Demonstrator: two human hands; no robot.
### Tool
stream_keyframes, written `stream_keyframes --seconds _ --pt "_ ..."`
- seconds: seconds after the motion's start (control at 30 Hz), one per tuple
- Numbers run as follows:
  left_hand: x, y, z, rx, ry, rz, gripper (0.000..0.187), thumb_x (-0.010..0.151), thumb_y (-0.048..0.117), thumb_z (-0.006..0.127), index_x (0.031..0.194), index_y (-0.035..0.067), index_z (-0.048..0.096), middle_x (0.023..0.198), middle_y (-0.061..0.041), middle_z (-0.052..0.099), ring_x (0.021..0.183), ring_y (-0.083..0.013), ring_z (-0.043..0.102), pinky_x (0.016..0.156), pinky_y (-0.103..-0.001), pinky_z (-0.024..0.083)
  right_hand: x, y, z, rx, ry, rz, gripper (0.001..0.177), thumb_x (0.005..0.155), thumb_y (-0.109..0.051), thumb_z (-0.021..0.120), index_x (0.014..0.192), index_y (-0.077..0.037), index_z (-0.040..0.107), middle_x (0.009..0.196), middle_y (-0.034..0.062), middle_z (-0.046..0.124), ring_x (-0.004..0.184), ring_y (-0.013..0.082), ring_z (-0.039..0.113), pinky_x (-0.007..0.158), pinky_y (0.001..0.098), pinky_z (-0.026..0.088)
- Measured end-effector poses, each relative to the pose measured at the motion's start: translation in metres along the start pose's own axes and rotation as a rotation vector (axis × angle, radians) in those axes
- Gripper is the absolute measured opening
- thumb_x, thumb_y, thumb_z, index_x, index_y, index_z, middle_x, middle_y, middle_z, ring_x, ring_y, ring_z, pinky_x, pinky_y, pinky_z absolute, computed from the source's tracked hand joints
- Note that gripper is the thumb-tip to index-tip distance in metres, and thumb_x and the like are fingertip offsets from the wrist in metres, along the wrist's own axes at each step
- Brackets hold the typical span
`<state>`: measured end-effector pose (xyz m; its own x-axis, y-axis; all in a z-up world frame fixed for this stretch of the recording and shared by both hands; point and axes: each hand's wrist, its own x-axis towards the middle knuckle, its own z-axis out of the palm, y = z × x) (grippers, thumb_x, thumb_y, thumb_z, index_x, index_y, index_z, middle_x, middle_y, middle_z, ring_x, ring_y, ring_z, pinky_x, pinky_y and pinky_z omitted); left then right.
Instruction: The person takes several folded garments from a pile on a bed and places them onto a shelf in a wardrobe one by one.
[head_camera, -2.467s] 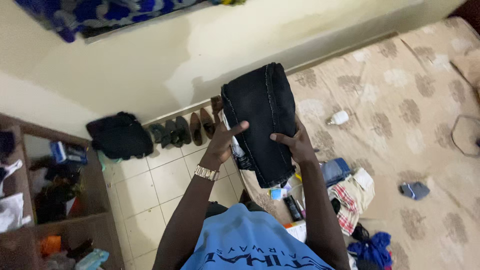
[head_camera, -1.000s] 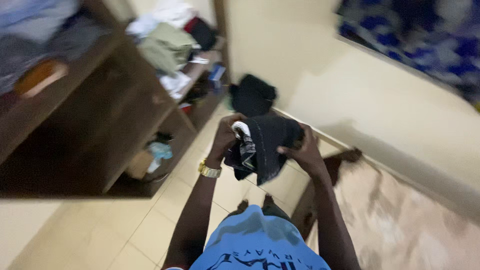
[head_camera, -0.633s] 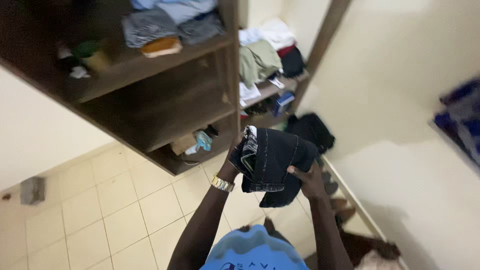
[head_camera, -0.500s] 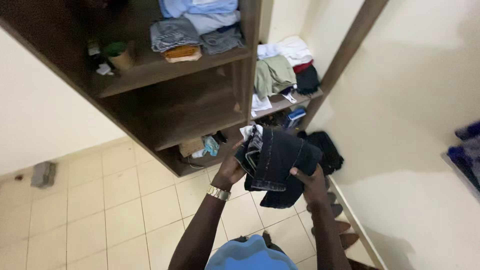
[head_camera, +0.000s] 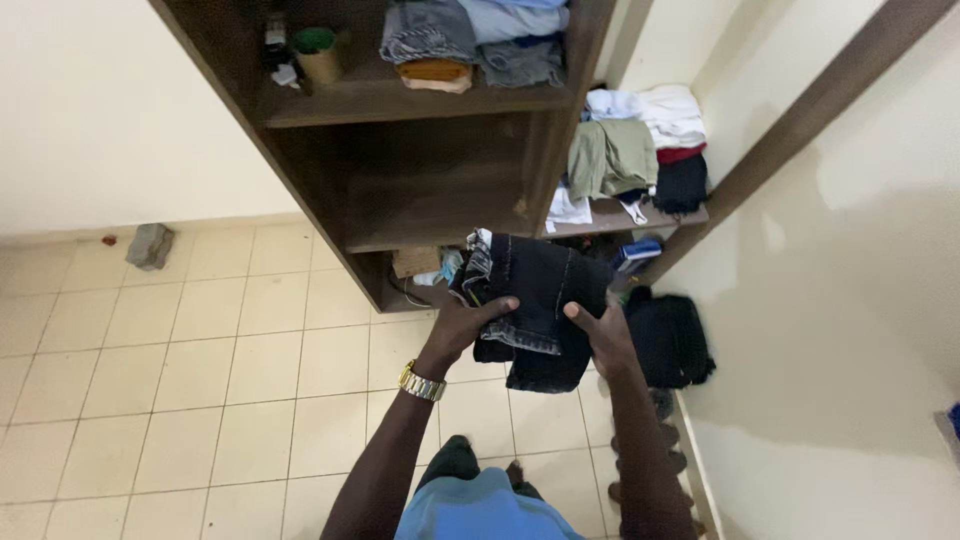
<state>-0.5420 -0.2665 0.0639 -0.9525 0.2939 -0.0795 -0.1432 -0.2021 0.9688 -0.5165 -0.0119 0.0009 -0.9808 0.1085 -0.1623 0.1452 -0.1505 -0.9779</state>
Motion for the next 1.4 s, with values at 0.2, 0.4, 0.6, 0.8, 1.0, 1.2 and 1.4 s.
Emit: stream_keyframes --seconds 0.2,0.4,0.6,0.8,1.0,1.2,1.4 --pt "0.012 0.004 -0.017 0.011 0.238 0.153 0.063 0.075 0.012 0.089 0.128 -0.006 0.059 0.117 -0.018 0.074 0.104 -0.0258 0.075 0.087 -0.038 0.066 0.029 -0.013 0.029 -0.141 -0.237 -0.171 0.108 0.067 -0.032 0.094 0.152 0.002 0.037 0.148 0.0195 0.053 0.136 0.0288 0.051 0.113 0.0412 0.043" --pt "0.035 0.014 -0.053 -0.188 0.25 -0.018 0.065 0.071 0.014 0.088 0.126 -0.002 0.058 0.114 -0.02 0.073 0.099 -0.0285 0.076 0.083 -0.039 0.067 0.054 -0.038 0.074 -0.006 -0.134 -0.086 0.107 0.061 -0.019 0.096 0.148 0.004 0.039 0.14 0.021 0.057 0.13 0.0313 0.058 0.11 0.0424 0.052" --pt "0.075 0.024 -0.083 -0.166 0.014 -0.058 0.061 0.079 0.024 0.085 0.128 -0.001 0.061 0.121 -0.016 0.073 0.116 -0.0259 0.07 0.101 -0.041 0.059 0.101 -0.063 0.103 0.031 0.001 -0.051 0.111 0.058 -0.017 0.095 0.15 0.003 0.036 0.137 0.0215 0.057 0.128 0.0327 0.06 0.105 0.041 0.054" --pt "0.107 0.056 -0.116 0.026 -0.003 0.011 0.054 0.086 0.03 0.079 0.128 -0.001 0.065 0.12 -0.015 0.075 0.113 -0.0237 0.072 0.097 -0.039 0.059 0.146 -0.075 0.132 -0.108 0.055 -0.144 0.111 0.066 -0.021 0.095 0.154 0.005 0.033 0.144 0.0228 0.056 0.132 0.0313 0.058 0.11 0.0379 0.051" --pt "0.146 0.071 -0.149 0.049 0.108 0.027 0.052 0.085 0.028 0.079 0.125 -0.002 0.065 0.112 -0.018 0.076 0.096 -0.0238 0.076 0.085 -0.04 0.063 0.166 -0.109 0.179 0.083 -0.037 -0.229 0.108 0.071 -0.026 0.09 0.156 0.002 0.03 0.147 0.0236 0.052 0.135 0.0332 0.055 0.111 0.0417 0.05" --pt "0.185 0.09 -0.168 -0.009 0.171 0.145 0.054 0.089 0.031 0.079 0.129 -0.003 0.066 0.123 -0.018 0.075 0.115 -0.0266 0.07 0.101 -0.041 0.055 0.195 -0.138 0.194 0.001 -0.115 -0.405 0.107 0.083 -0.03 0.083 0.165 -0.007 0.018 0.164 0.0221 0.034 0.15 0.0315 0.038 0.122 0.0429 0.037" --pt "0.225 0.13 -0.167 -0.181 0.242 0.113 0.08 0.085 0.038 0.077 0.149 0.004 0.043 0.146 -0.017 0.057 0.133 -0.0291 0.055 0.112 -0.05 0.044 0.238 -0.162 0.193 -0.217 -0.194 -0.565 0.092 0.091 -0.024 0.078 0.166 -0.011 0.028 0.173 0.0181 0.029 0.159 0.028 0.026 0.127 0.0429 0.024"
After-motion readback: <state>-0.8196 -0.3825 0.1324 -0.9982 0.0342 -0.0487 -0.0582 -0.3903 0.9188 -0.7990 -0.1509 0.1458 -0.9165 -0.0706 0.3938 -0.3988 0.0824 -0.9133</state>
